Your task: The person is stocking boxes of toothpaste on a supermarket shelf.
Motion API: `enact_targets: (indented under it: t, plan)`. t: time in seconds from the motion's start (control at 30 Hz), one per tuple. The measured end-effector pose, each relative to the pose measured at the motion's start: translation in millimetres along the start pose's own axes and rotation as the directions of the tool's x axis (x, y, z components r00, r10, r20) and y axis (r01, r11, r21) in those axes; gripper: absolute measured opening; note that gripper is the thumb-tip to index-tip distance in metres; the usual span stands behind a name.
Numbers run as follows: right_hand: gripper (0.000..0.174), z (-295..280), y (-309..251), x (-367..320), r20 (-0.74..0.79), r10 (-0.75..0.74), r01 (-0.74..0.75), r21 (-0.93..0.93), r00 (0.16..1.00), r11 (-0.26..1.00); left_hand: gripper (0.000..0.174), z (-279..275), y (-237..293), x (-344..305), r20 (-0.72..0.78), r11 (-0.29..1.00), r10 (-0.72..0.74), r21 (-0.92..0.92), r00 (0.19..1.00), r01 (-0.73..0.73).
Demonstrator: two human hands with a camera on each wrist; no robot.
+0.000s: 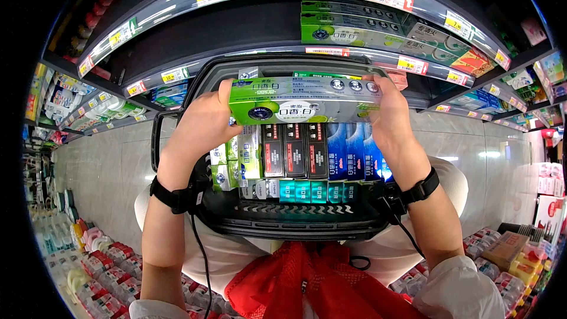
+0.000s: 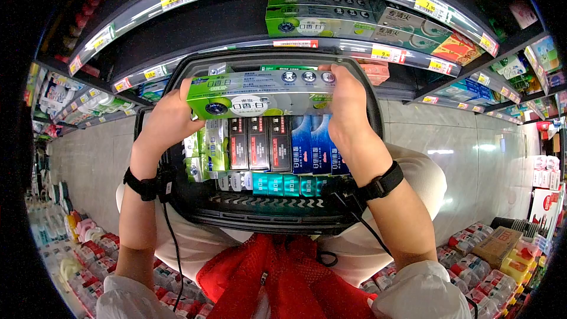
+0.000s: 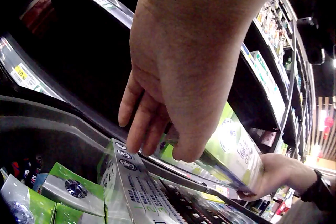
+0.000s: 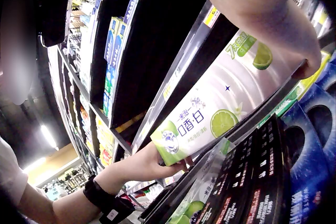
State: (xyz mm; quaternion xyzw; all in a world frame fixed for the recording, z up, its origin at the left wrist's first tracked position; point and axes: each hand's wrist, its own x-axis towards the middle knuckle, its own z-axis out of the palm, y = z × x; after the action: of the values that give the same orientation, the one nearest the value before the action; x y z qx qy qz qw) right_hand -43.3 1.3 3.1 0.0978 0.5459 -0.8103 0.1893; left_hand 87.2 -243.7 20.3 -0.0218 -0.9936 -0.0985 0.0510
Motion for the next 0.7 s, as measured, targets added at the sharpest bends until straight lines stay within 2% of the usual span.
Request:
enact_targets:
  t: [0.27,0.33,0.4,0.7]
  plan:
    - [0.020,0.6,-1.0,-1.8,0.002,0.012,-0.012,0.006,1.000,1.000,0.054,-0.3,0.8,-0.2,-0.003,1.000,-0.009,0.005,1.000,0.009]
    - [0.015,1.8,-3.2,-2.8,-0.018,0.052,-0.052,0.022,0.998,0.998,0.054,0.7,0.0,-0.2,-0.001,1.000,-0.011,0.017,1.000,0.011]
    - [0.015,1.7,-2.9,-2.6,-0.019,0.059,-0.059,0.022,0.998,0.998,0.057,1.3,0.4,0.2,-0.069,0.996,0.070,0.058,0.995,-0.066]
    - [0.015,2.1,-1.7,-2.7,-0.008,0.064,-0.064,0.041,0.998,0.997,0.054,0.5,1.5,0.7,-0.069,0.997,0.070,0.021,0.995,-0.069]
